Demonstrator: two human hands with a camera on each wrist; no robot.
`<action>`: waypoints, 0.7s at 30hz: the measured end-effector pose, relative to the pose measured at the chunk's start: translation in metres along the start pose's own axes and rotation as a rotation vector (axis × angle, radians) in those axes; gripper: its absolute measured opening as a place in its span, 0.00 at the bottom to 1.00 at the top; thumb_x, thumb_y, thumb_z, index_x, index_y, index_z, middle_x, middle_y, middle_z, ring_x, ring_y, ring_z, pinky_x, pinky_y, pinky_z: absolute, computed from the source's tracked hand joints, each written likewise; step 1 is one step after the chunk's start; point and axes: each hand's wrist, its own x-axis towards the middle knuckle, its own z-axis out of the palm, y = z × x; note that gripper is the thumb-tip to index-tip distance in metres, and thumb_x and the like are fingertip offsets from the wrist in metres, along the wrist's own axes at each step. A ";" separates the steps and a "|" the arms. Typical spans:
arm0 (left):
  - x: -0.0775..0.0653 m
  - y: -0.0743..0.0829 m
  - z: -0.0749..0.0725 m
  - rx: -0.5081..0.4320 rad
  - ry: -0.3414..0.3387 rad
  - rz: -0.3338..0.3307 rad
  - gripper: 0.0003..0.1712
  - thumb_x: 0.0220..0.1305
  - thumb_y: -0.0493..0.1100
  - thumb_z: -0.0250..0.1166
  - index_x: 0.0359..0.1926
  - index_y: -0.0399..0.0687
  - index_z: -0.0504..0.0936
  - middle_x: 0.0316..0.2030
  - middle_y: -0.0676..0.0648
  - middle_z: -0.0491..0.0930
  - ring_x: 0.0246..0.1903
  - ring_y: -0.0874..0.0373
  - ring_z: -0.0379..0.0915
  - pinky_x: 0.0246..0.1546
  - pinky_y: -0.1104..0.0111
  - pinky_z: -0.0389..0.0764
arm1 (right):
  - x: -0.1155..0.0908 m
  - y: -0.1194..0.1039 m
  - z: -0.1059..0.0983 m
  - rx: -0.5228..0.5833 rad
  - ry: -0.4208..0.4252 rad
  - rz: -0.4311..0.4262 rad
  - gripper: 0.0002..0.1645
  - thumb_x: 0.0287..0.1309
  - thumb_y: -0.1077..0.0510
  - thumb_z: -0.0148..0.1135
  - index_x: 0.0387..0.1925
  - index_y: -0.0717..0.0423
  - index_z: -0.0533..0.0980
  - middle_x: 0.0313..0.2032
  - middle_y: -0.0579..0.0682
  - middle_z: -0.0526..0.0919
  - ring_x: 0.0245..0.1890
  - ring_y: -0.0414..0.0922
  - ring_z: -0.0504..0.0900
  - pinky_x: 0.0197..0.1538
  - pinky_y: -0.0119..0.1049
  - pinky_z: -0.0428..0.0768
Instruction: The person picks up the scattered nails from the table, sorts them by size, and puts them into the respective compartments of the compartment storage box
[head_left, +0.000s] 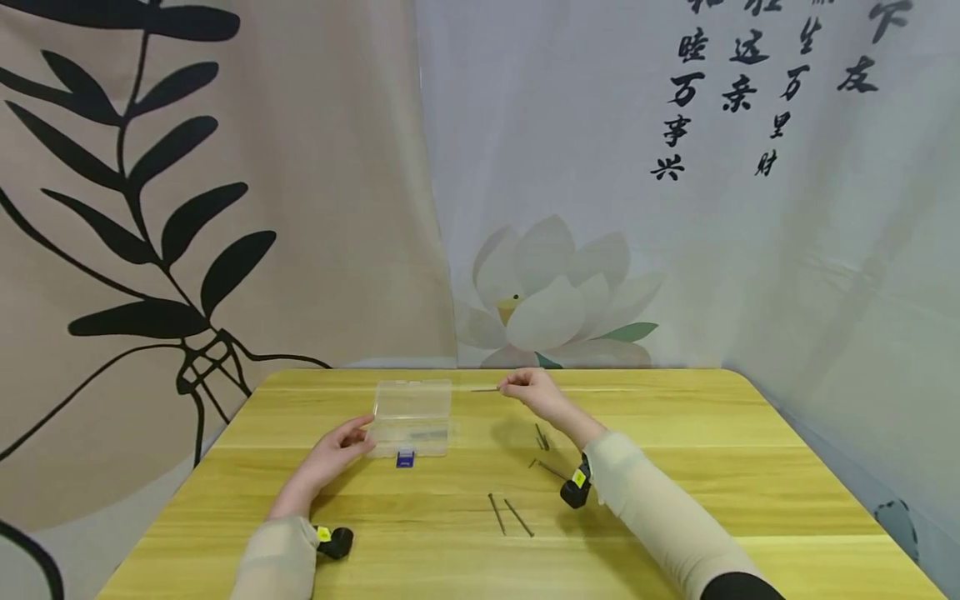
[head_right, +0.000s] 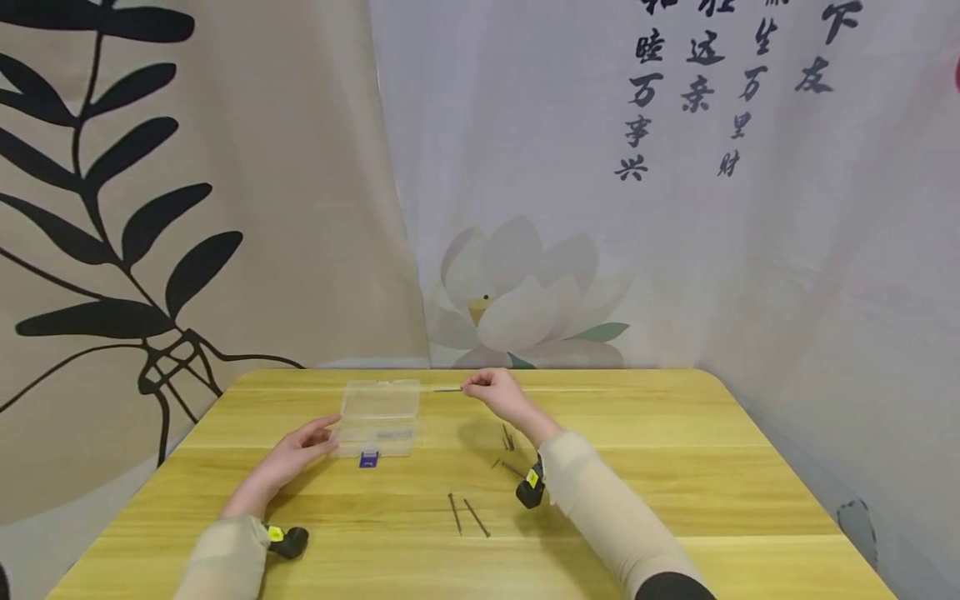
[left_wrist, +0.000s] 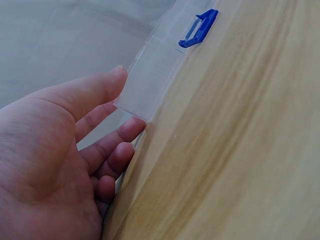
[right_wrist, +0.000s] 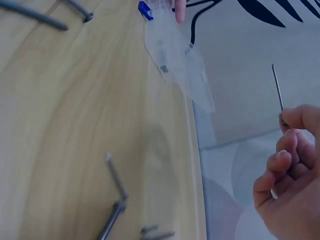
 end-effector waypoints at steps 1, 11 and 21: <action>0.000 0.000 0.000 0.000 0.002 -0.002 0.33 0.69 0.46 0.61 0.70 0.41 0.64 0.58 0.35 0.70 0.57 0.41 0.65 0.57 0.48 0.65 | 0.005 0.002 0.003 0.002 -0.003 -0.013 0.11 0.67 0.60 0.58 0.43 0.63 0.81 0.39 0.50 0.82 0.36 0.46 0.74 0.45 0.47 0.73; -0.001 0.000 0.002 0.004 0.011 -0.023 0.32 0.69 0.46 0.61 0.70 0.44 0.65 0.58 0.37 0.70 0.56 0.43 0.64 0.56 0.49 0.65 | 0.031 -0.015 0.025 -0.050 0.000 -0.074 0.11 0.64 0.60 0.61 0.41 0.65 0.81 0.36 0.50 0.83 0.33 0.43 0.76 0.39 0.35 0.74; 0.001 0.000 0.003 0.007 0.019 -0.018 0.32 0.69 0.46 0.61 0.70 0.43 0.65 0.57 0.37 0.71 0.55 0.44 0.65 0.54 0.51 0.67 | 0.044 -0.028 0.041 -0.067 -0.023 -0.067 0.10 0.64 0.60 0.60 0.40 0.64 0.82 0.37 0.50 0.83 0.38 0.49 0.79 0.39 0.35 0.75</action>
